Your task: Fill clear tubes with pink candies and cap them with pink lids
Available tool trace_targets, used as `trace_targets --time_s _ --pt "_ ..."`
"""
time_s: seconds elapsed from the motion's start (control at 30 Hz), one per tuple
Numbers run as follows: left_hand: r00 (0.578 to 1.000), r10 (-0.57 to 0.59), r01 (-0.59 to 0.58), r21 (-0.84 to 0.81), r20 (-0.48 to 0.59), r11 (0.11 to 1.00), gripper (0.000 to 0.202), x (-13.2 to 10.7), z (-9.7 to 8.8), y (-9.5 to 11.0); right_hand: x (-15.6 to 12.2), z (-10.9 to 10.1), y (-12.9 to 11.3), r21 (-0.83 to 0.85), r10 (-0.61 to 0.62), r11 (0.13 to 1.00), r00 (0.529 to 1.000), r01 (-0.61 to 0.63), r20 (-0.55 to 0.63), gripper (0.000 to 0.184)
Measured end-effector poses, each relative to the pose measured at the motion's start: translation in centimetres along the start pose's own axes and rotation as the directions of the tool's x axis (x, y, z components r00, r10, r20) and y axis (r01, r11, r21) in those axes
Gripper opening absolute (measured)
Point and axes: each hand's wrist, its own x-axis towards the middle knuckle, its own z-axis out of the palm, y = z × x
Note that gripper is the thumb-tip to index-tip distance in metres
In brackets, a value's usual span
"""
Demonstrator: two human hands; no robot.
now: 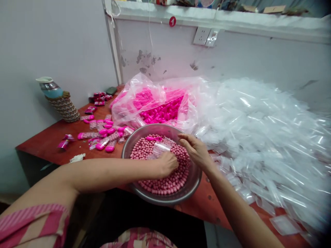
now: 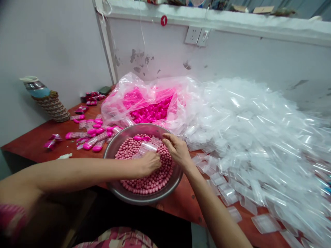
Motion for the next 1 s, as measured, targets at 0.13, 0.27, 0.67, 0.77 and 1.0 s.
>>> trace_targets --time_s 0.13,0.27,0.67,0.77,1.0 --pt "0.993 -0.105 0.112 -0.115 0.061 0.987 0.016 2.5 0.6 -0.4 -1.6 -0.6 0.7 0.232 0.135 0.966 0.989 -0.117 -0.063 0.024" --pt "0.983 -0.176 0.184 -0.305 0.053 0.935 0.008 2.7 -0.7 -0.9 -1.4 -0.9 1.3 0.457 0.218 0.877 0.97 -0.148 -0.104 0.021" --pt "0.952 -0.282 0.106 -0.992 0.121 -0.068 0.027 -2.9 -5.1 -0.4 -1.3 -0.8 1.3 0.409 0.19 0.901 0.979 -0.143 -0.075 0.022" --pt "0.958 -0.273 0.054 -0.989 0.09 -0.138 0.03 -3.6 -5.2 -0.4 -1.2 -0.7 1.3 0.375 0.176 0.916 0.983 -0.142 -0.058 0.022" --pt "0.965 -0.263 0.118 -0.892 -0.001 0.437 0.019 -5.9 -6.2 -1.3 -1.2 -0.4 1.0 0.283 0.161 0.948 0.986 -0.143 -0.038 0.025"
